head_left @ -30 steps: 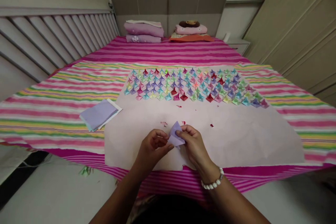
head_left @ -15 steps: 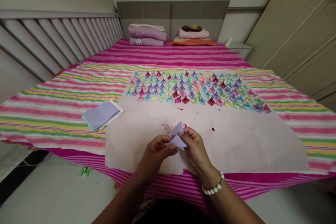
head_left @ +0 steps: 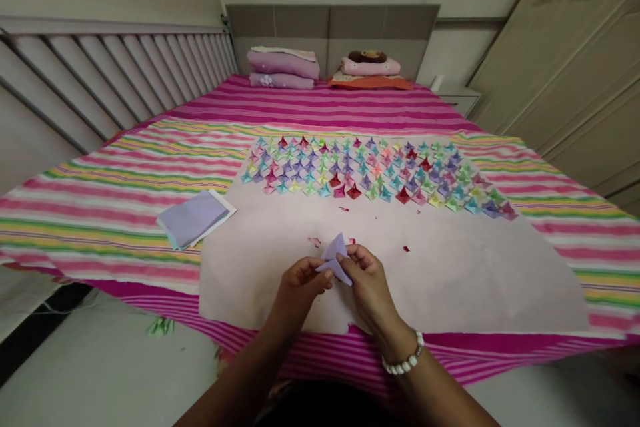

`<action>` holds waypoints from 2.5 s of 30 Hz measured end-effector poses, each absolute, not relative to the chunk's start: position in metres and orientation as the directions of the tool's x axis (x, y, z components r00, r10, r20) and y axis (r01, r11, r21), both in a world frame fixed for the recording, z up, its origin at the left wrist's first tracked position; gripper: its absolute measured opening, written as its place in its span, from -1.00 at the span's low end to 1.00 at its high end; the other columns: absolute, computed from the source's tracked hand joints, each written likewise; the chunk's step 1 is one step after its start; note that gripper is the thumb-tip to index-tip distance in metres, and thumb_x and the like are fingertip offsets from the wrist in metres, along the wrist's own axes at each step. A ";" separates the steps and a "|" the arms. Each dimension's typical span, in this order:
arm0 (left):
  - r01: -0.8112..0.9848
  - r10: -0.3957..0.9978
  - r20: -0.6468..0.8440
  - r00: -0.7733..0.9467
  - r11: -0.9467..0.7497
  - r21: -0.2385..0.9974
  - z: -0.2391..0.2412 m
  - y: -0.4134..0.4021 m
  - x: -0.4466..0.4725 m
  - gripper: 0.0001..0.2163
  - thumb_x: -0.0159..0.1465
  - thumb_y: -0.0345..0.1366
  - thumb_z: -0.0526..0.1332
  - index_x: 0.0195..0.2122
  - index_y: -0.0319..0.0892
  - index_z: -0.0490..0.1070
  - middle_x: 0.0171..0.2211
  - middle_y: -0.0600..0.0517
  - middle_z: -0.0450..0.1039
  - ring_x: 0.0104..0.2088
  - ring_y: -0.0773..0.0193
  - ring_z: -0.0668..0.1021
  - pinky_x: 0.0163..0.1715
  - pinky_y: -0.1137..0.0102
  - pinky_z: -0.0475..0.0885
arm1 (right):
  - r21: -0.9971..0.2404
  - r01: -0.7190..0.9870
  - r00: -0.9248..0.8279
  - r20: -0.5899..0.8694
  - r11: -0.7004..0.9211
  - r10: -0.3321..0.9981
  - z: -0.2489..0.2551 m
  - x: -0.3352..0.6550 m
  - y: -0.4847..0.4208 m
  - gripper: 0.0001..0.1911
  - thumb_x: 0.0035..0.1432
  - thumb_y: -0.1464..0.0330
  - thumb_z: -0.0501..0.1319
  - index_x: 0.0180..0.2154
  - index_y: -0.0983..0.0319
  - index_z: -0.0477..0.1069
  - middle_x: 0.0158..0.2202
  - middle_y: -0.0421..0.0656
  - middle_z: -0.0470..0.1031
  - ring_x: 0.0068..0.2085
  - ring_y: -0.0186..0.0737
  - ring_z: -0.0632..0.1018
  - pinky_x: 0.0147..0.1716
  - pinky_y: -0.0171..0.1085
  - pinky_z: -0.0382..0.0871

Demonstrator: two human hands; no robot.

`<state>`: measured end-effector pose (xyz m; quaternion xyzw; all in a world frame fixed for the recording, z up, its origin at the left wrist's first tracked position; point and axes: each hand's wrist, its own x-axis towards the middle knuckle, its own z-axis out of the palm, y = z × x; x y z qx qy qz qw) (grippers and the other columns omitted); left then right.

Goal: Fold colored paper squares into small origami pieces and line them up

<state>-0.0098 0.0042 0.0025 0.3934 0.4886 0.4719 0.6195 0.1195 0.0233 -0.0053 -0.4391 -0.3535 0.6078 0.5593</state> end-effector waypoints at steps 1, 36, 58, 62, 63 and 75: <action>-0.118 0.981 -0.190 0.037 0.193 0.974 0.001 0.005 -0.010 -0.77 0.05 -0.20 0.35 -0.38 -0.23 0.40 -0.55 0.11 0.40 -0.51 0.39 0.43 -0.45 0.46 0.33 | -0.926 -0.358 0.007 -0.131 -0.120 0.991 -0.006 0.119 0.023 -0.82 -0.09 0.27 0.35 -0.45 0.22 0.44 -0.57 -0.27 0.42 -0.56 -0.35 0.34 -0.52 -0.34 0.17; 0.189 0.984 0.040 0.173 -0.073 0.979 0.008 0.023 -0.036 -0.79 0.22 -0.17 0.19 -0.44 -0.17 0.51 -0.51 0.08 0.40 -0.43 0.27 0.41 -0.34 0.41 0.29 | -0.955 -0.260 -0.154 -0.106 -0.143 0.982 0.002 0.127 0.028 -0.65 0.05 0.06 0.26 -0.44 0.23 0.46 -0.70 -0.26 0.38 -0.61 -0.34 0.35 -0.55 -0.33 0.18; -0.089 0.987 -0.098 0.123 0.110 0.990 0.008 0.021 -0.030 -0.76 0.17 -0.15 0.25 -0.49 -0.23 0.40 -0.55 0.12 0.34 -0.45 0.34 0.36 -0.35 0.43 0.26 | -0.953 -0.222 -0.326 -0.127 -0.207 0.937 0.004 0.123 0.024 -0.68 -0.01 0.14 0.33 -0.51 0.28 0.42 -0.56 -0.22 0.45 -0.63 -0.45 0.30 -0.59 -0.37 0.12; -0.035 0.991 -0.100 0.089 0.104 0.994 0.006 0.021 -0.032 -0.75 0.18 -0.12 0.23 -0.46 -0.23 0.42 -0.54 0.12 0.32 -0.47 0.37 0.31 -0.40 0.45 0.23 | -0.961 -0.212 -0.322 -0.102 -0.177 0.941 0.004 0.122 0.023 -0.69 0.00 0.15 0.33 -0.51 0.28 0.42 -0.59 -0.26 0.40 -0.64 -0.46 0.27 -0.58 -0.38 0.12; -0.025 0.990 -0.107 0.096 0.110 0.994 0.006 0.021 -0.032 -0.74 0.19 -0.11 0.22 -0.45 -0.23 0.43 -0.53 0.11 0.34 -0.47 0.37 0.32 -0.41 0.45 0.23 | -0.963 -0.210 -0.317 -0.095 -0.168 0.944 0.004 0.122 0.023 -0.68 0.01 0.14 0.31 -0.51 0.28 0.42 -0.60 -0.26 0.39 -0.63 -0.46 0.27 -0.58 -0.37 0.12; 0.606 0.898 0.277 0.343 -0.437 0.665 0.020 0.016 -0.045 -0.81 0.12 -0.52 0.19 -0.29 -0.12 0.47 -0.28 0.01 0.43 -0.29 0.26 0.49 -0.31 0.40 0.39 | -0.995 -0.096 -0.170 0.036 0.020 0.985 0.006 0.138 0.032 -0.64 0.08 0.12 0.26 -0.13 0.17 0.51 -0.26 -0.13 0.52 -0.38 -0.26 0.43 -0.40 -0.27 0.28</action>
